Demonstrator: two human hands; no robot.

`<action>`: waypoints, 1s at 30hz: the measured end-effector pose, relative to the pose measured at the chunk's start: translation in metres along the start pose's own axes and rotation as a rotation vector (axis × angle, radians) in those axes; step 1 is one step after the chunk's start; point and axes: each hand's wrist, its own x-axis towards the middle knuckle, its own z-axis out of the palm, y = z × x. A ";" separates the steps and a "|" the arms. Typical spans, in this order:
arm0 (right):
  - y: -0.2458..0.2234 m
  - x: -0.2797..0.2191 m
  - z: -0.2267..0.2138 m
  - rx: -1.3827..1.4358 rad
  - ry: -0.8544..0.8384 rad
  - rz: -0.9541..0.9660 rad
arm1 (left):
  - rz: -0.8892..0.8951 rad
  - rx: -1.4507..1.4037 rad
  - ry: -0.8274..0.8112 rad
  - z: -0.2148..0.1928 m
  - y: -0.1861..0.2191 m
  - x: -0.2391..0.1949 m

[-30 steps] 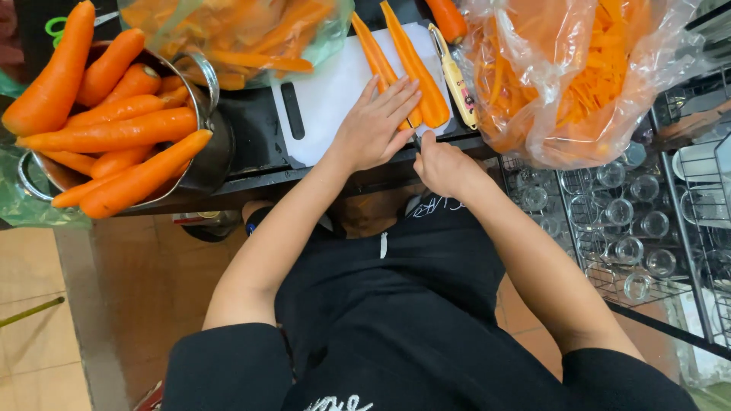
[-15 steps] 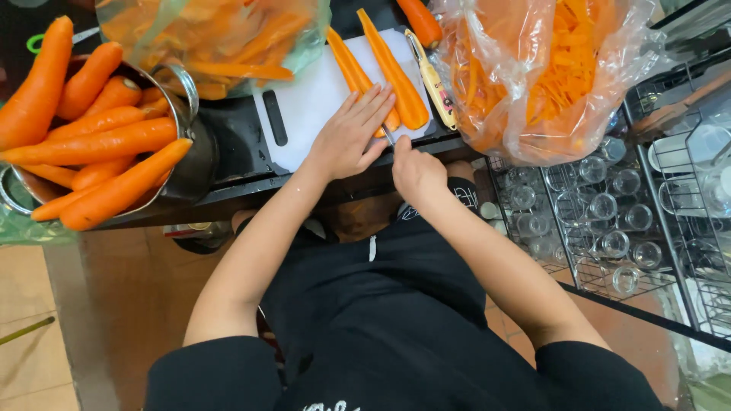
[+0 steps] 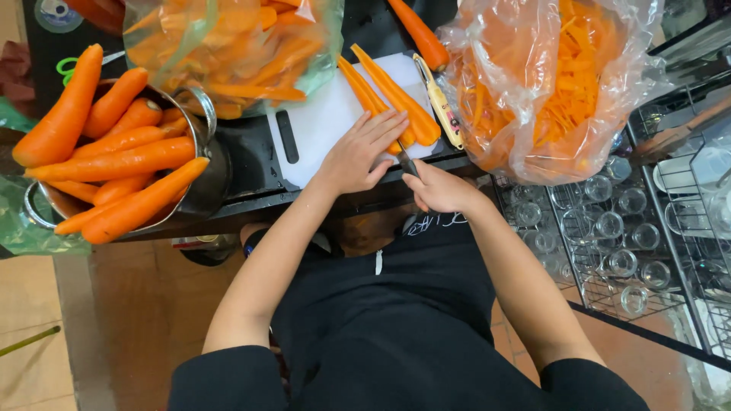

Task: The person peels a carrot using a peeler, then cuts it into smaller pieces with a knife on a cutting board. They place the cut pieces into a plastic bag and repeat the process with another carrot.

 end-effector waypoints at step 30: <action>-0.101 -0.107 0.047 -0.321 0.678 -0.117 | -0.126 -0.141 0.600 -0.080 0.069 0.027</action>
